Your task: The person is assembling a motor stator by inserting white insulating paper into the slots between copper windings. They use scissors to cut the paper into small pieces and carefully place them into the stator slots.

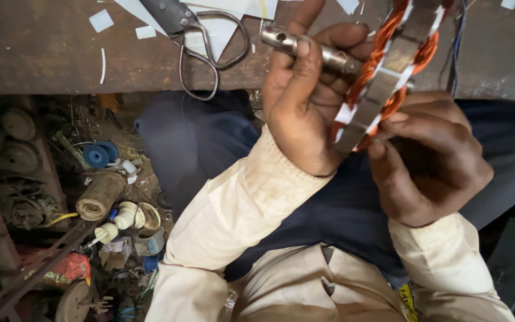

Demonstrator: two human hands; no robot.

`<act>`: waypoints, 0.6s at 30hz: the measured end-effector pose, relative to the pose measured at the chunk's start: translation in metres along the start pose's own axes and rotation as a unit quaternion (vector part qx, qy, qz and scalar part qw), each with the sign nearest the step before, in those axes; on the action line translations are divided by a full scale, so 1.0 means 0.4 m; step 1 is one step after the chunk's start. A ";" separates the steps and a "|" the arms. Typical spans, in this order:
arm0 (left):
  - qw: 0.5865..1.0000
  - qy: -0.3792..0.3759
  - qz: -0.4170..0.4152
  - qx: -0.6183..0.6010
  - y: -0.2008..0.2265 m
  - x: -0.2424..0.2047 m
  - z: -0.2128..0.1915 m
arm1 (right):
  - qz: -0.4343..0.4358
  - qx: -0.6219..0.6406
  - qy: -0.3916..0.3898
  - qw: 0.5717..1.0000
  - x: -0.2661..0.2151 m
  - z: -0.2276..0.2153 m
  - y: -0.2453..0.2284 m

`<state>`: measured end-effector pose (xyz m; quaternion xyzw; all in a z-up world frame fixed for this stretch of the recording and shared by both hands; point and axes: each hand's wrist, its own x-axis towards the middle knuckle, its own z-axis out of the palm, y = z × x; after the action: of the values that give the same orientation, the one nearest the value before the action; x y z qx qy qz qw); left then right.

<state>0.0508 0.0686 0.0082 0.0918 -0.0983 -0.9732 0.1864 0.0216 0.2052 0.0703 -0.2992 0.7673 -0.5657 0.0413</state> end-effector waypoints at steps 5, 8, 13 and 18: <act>1.000 0.002 -0.025 -0.003 0.004 -0.009 -0.005 | -0.030 -0.033 -0.016 0.999 -0.011 -0.008 -0.011; 0.999 -0.014 -0.035 -0.019 0.007 -0.011 -0.002 | -0.083 -0.075 -0.028 0.993 -0.002 -0.007 -0.019; 0.992 -0.070 -0.080 -0.061 0.013 -0.010 -0.007 | -0.178 -0.145 -0.063 0.971 0.006 -0.015 -0.034; 0.988 -0.105 -0.099 -0.052 0.017 -0.003 -0.013 | -0.240 -0.139 -0.118 0.954 0.000 -0.031 -0.030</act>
<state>0.0552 0.0622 0.0050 -0.0114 -0.0574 -0.9949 0.0824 0.0217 0.2133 0.0855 -0.5417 0.7339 -0.4071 -0.0472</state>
